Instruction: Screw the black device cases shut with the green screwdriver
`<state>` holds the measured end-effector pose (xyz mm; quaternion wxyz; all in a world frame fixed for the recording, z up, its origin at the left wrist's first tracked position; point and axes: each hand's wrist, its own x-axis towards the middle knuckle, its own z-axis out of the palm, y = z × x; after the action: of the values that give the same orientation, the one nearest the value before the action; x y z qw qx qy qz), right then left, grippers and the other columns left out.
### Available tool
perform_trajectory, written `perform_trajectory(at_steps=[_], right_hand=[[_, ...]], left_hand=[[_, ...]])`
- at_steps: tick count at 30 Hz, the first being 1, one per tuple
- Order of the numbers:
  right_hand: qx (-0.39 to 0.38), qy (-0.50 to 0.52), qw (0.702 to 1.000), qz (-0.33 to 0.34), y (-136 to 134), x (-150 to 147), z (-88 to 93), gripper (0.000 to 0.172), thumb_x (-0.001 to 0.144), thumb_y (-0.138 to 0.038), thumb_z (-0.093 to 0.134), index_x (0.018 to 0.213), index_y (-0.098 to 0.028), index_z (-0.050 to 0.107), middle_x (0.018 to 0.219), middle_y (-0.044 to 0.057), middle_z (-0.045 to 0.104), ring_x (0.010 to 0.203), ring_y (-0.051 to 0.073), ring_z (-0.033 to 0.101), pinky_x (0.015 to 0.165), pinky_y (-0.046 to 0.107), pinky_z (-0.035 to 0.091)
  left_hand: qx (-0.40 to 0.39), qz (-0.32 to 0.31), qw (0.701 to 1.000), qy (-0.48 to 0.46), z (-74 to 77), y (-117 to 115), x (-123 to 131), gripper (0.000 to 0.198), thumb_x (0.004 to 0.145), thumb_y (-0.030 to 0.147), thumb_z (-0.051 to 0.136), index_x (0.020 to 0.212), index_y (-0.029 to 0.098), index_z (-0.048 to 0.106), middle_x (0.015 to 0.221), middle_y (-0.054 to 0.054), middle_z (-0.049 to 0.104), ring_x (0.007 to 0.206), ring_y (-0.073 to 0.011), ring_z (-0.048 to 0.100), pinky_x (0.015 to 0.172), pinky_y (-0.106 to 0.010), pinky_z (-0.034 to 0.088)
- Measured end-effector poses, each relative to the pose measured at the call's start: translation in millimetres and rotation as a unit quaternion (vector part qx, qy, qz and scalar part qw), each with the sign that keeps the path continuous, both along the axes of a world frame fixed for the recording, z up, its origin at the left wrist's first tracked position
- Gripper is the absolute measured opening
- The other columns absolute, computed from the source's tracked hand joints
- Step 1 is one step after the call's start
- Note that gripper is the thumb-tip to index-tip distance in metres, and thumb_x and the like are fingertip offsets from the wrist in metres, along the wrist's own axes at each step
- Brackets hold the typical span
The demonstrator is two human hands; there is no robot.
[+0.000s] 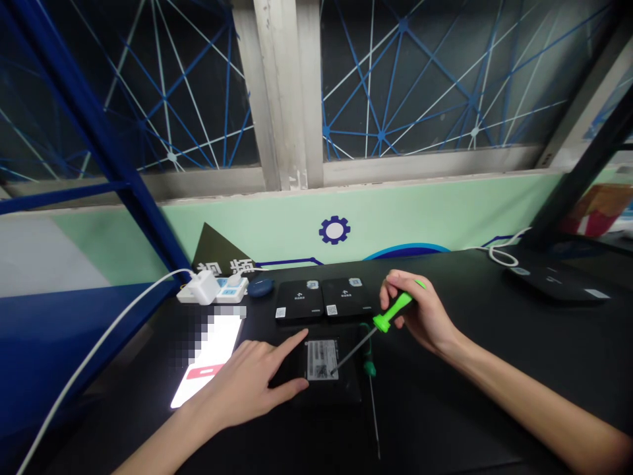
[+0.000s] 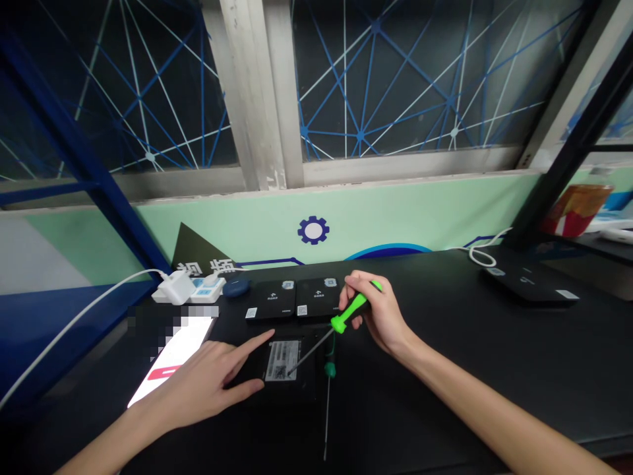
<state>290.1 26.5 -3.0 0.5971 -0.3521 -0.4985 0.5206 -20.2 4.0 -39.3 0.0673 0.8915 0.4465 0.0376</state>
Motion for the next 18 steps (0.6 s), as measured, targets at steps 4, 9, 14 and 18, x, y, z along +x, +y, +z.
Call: perform_trajectory(at_steps=[4, 9, 14, 18], right_hand=[[-0.002, -0.004, 1.0, -0.001, -0.4, 0.3, -1.1, 0.03, 0.087, -0.031, 0.062, 0.062, -0.017, 0.052, 0.055, 0.0, 0.063, 0.033, 0.007, 0.047, 0.032, 0.016, 0.036], [-0.002, -0.002, 1.0, -0.001, -0.9, -0.6, -1.0, 0.03, 0.087, -0.032, 0.062, 0.062, -0.017, 0.053, 0.055, 0.0, 0.063, 0.033, 0.007, 0.047, 0.032, 0.016, 0.036], [-0.009, 0.0, 1.0, 0.0, -0.7, -2.4, 0.9, 0.03, 0.085, -0.032, 0.063, 0.061, -0.017, 0.052, 0.055, 0.0, 0.062, 0.032, 0.007, 0.046, 0.031, 0.016, 0.036], [-0.01, -0.001, 1.0, 0.003, -1.0, -2.9, 0.8, 0.03, 0.085, -0.032, 0.063, 0.062, -0.017, 0.052, 0.055, 0.0, 0.062, 0.033, 0.007, 0.047, 0.032, 0.016, 0.036]], left_hand=[[-0.002, 0.01, 1.0, 0.002, 0.1, 0.6, 0.3, 0.069, 0.097, 0.065, 0.036, 0.155, 0.029, 0.023, 0.069, 0.003, 0.05, 0.061, -0.0171, 0.05, 0.056, -0.026, 0.031], [-0.002, 0.015, 1.0, 0.012, 2.7, -0.5, 1.6, 0.069, 0.097, 0.065, 0.035, 0.155, 0.03, 0.022, 0.067, 0.003, 0.048, 0.061, -0.0177, 0.05, 0.056, -0.026, 0.03], [-0.011, 0.02, 1.0, 0.007, 4.7, -1.2, 2.0, 0.069, 0.097, 0.065, 0.034, 0.155, 0.03, 0.024, 0.067, 0.003, 0.048, 0.061, -0.0179, 0.05, 0.057, -0.027, 0.032], [-0.009, 0.019, 1.0, 0.003, 3.8, -1.2, 1.0, 0.069, 0.097, 0.065, 0.035, 0.155, 0.03, 0.023, 0.069, 0.003, 0.049, 0.062, -0.0177, 0.05, 0.057, -0.027, 0.033]])
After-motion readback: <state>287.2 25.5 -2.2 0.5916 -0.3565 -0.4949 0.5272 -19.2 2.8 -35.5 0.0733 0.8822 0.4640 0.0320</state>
